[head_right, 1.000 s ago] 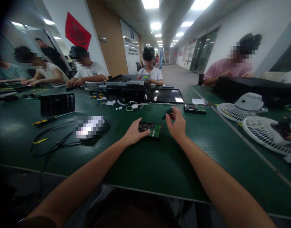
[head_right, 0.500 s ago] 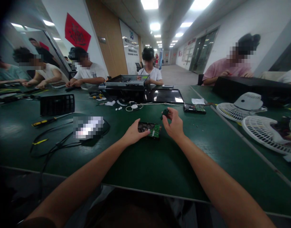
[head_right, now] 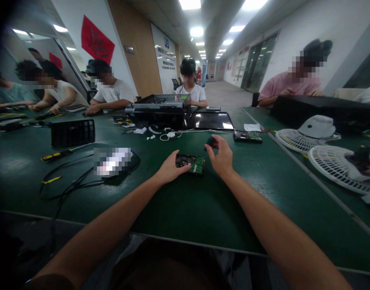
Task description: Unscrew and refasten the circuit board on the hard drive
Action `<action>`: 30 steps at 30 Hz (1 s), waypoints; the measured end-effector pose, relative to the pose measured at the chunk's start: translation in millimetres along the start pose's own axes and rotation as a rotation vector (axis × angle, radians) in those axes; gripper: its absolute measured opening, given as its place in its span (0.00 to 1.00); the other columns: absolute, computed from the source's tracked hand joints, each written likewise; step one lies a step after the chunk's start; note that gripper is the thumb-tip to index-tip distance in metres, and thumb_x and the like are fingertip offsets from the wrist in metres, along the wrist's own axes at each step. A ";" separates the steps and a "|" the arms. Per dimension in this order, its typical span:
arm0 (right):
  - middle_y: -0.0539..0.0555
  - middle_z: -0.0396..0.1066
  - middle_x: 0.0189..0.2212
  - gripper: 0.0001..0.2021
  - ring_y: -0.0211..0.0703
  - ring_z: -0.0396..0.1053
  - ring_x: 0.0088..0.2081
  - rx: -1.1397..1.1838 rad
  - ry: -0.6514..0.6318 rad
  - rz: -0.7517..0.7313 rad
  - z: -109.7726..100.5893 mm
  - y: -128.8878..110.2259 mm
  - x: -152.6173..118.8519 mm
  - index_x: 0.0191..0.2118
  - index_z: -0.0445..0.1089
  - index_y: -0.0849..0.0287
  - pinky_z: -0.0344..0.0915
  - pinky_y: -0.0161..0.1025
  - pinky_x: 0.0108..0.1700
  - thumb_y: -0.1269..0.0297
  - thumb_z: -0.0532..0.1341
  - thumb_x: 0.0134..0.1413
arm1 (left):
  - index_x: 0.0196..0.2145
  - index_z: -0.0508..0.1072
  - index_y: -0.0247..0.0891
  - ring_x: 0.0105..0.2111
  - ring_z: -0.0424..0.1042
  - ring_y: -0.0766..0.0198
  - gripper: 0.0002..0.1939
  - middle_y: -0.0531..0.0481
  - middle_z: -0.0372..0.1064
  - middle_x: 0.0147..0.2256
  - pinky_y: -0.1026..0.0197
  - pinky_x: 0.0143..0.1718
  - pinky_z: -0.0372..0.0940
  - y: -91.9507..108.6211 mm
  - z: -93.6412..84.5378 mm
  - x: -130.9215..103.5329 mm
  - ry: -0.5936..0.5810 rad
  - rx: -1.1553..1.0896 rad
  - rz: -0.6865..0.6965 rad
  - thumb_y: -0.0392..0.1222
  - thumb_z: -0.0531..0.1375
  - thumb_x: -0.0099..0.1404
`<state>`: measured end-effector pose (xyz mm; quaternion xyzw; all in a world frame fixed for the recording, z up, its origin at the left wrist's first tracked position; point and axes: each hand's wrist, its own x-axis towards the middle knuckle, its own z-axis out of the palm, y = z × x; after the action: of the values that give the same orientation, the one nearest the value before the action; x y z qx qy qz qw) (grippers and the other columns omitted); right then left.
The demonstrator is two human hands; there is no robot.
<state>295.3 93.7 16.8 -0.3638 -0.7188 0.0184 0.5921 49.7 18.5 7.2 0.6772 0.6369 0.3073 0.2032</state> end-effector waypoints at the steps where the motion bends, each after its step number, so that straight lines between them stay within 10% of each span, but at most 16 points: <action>1: 0.59 0.78 0.47 0.23 0.51 0.80 0.42 -0.012 -0.009 -0.013 -0.3 -0.7 -0.1 0.62 0.66 0.53 0.79 0.56 0.50 0.57 0.66 0.64 | 0.74 0.50 0.30 0.72 0.55 0.39 0.54 0.30 0.50 0.73 0.46 0.71 0.54 -0.5 0.5 0.4 0.003 0.000 0.001 0.62 0.68 0.64; 30: 0.59 0.78 0.47 0.22 0.49 0.78 0.40 0.025 -0.068 0.014 -4.4 -7.6 6.7 0.61 0.65 0.54 0.79 0.53 0.46 0.58 0.65 0.63 | 0.74 0.52 0.32 0.72 0.55 0.41 0.52 0.30 0.52 0.73 0.46 0.72 0.52 -0.2 1.1 1.4 0.006 0.013 0.013 0.61 0.68 0.64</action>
<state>295.0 90.1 27.2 -0.3607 -0.7357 0.0439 0.5716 50.3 20.1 6.5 0.6817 0.6351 0.3065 0.1947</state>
